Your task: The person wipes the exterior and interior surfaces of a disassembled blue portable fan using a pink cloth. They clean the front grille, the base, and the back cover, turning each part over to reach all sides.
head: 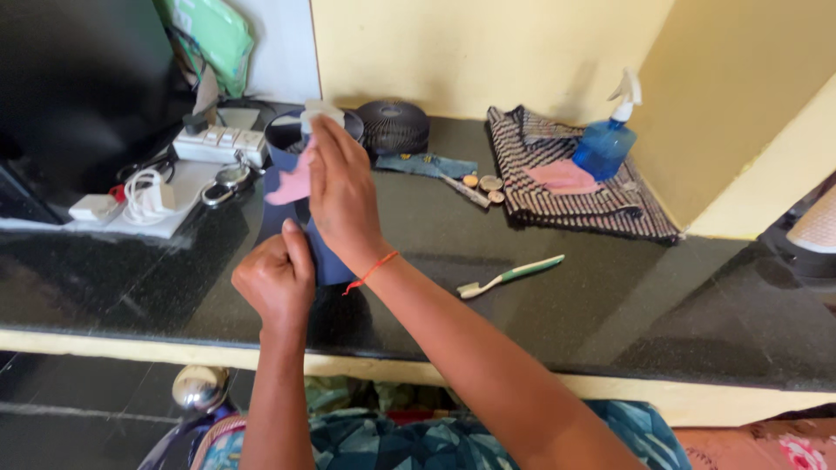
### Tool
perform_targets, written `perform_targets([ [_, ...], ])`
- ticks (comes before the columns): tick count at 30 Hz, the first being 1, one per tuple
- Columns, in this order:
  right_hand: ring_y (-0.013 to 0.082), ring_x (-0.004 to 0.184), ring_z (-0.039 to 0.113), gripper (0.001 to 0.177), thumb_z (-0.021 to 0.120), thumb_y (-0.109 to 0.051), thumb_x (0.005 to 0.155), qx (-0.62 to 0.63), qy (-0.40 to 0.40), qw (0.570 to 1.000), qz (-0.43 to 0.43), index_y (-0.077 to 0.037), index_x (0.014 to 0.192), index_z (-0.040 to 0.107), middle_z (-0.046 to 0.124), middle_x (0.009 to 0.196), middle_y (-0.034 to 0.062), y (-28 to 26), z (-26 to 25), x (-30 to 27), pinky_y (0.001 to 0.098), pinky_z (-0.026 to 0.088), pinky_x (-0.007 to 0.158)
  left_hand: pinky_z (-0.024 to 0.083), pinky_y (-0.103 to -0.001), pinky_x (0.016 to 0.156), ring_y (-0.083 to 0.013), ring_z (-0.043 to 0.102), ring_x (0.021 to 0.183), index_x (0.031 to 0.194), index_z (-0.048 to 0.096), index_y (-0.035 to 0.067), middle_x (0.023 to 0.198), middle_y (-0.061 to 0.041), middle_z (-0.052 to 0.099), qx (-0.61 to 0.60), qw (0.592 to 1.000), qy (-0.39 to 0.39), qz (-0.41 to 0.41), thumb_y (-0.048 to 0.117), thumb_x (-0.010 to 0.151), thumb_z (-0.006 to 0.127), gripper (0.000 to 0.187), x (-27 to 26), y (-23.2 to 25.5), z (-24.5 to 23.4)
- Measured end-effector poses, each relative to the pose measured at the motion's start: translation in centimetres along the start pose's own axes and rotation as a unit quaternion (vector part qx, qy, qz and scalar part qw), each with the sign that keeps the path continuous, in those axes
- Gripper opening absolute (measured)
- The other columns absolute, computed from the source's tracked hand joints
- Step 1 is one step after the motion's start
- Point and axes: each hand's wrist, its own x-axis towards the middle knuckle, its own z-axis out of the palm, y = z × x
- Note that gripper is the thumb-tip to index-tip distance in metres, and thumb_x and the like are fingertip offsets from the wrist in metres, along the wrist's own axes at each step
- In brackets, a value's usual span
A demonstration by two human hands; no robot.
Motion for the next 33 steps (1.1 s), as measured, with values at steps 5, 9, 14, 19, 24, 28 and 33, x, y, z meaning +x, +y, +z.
perform_targets([
  [5, 0.0461, 0.155, 0.035, 0.051, 0.046, -0.011, 0.109, 0.01, -0.043, 0.998, -0.049, 0.005, 0.156, 0.035, 0.034, 0.164, 0.0263, -3.4, -1.2, -3.2, 0.0488, 0.033, 0.13, 0.033, -0.04, 0.047, -0.0208, 0.042, 0.042, 0.061, 0.056, -0.002, 0.049, -0.014, 0.043, -0.016, 0.992, 0.029, -0.119, 0.017, 0.107, 0.063, 0.051, -0.3, -2.0, 0.7],
  [9, 0.0463, 0.156, 0.035, 0.051, 0.05, -0.012, 0.108, 0.022, -0.087, 0.992, -0.086, 0.005, 0.154, 0.039, 0.036, 0.163, 0.0297, -4.9, -2.6, -6.2, 0.0523, 0.03, 0.132, 0.038, -0.035, 0.049, -0.0125, 0.05, 0.049, 0.067, 0.065, -0.002, 0.055, -0.01, 0.055, -0.06, 0.988, 0.078, -0.117, 0.019, 0.104, 0.064, 0.042, 0.3, -2.9, 0.1],
  [14, 0.0288, 0.127, 0.064, 0.021, 0.061, -0.018, 0.106, 0.104, -0.096, 0.99, -0.011, -0.003, 0.12, 0.067, 0.068, 0.132, 0.0143, -5.0, -2.6, -5.8, 0.0391, 0.049, 0.11, 0.037, -0.032, 0.05, -0.0055, 0.055, 0.05, 0.078, 0.072, 0.003, 0.061, 0.0, 0.064, -0.082, 0.972, 0.125, -0.18, 0.026, 0.117, 0.054, 0.049, 1.2, -1.5, -0.8],
  [19, 0.0293, 0.1, 0.068, 0.01, 0.059, -0.013, 0.101, 0.051, 0.025, 0.998, 0.023, -0.005, 0.105, 0.063, 0.071, 0.108, 0.0098, -5.7, -0.2, -2.8, 0.0417, 0.051, 0.092, 0.036, -0.03, 0.05, -0.0061, 0.046, 0.053, 0.067, 0.061, 0.003, 0.058, -0.001, 0.057, -0.135, 0.976, 0.091, -0.146, 0.026, 0.115, 0.057, 0.053, 0.8, 0.3, -0.1],
  [24, 0.0327, 0.081, 0.069, 0.021, 0.053, -0.019, 0.105, 0.061, 0.027, 0.996, 0.055, -0.003, 0.118, 0.054, 0.068, 0.091, 0.0131, -4.0, -0.2, -3.4, 0.0436, 0.054, 0.073, 0.028, -0.03, 0.049, -0.0081, 0.038, 0.047, 0.061, 0.052, 0.004, 0.053, -0.002, 0.049, -0.222, 0.95, 0.069, -0.206, 0.024, 0.117, 0.051, 0.06, 0.8, -0.2, -0.2],
  [28, 0.0267, 0.055, 0.065, 0.025, 0.048, -0.022, 0.109, 0.116, -0.048, 0.989, 0.082, -0.003, 0.097, 0.06, 0.059, 0.06, 0.0105, -0.1, -1.2, -3.9, 0.0387, 0.05, 0.056, 0.049, -0.029, 0.061, -0.0111, 0.059, 0.062, 0.084, 0.066, 0.002, 0.075, -0.005, 0.066, -0.37, 0.879, 0.105, -0.28, 0.025, 0.113, 0.047, 0.042, 1.8, -1.0, -1.2],
  [33, 0.0178, 0.036, 0.054, 0.041, 0.043, -0.023, 0.108, 0.306, -0.077, 0.927, 0.204, -0.006, 0.073, 0.054, 0.048, 0.045, 0.0052, 3.1, -2.9, -2.7, 0.0359, 0.043, 0.038, 0.064, -0.036, 0.084, -0.0199, 0.075, 0.093, 0.113, 0.067, -0.001, 0.104, -0.011, 0.075, -0.475, 0.776, 0.091, -0.404, 0.031, 0.108, 0.042, 0.041, 3.0, -3.1, -1.7],
])
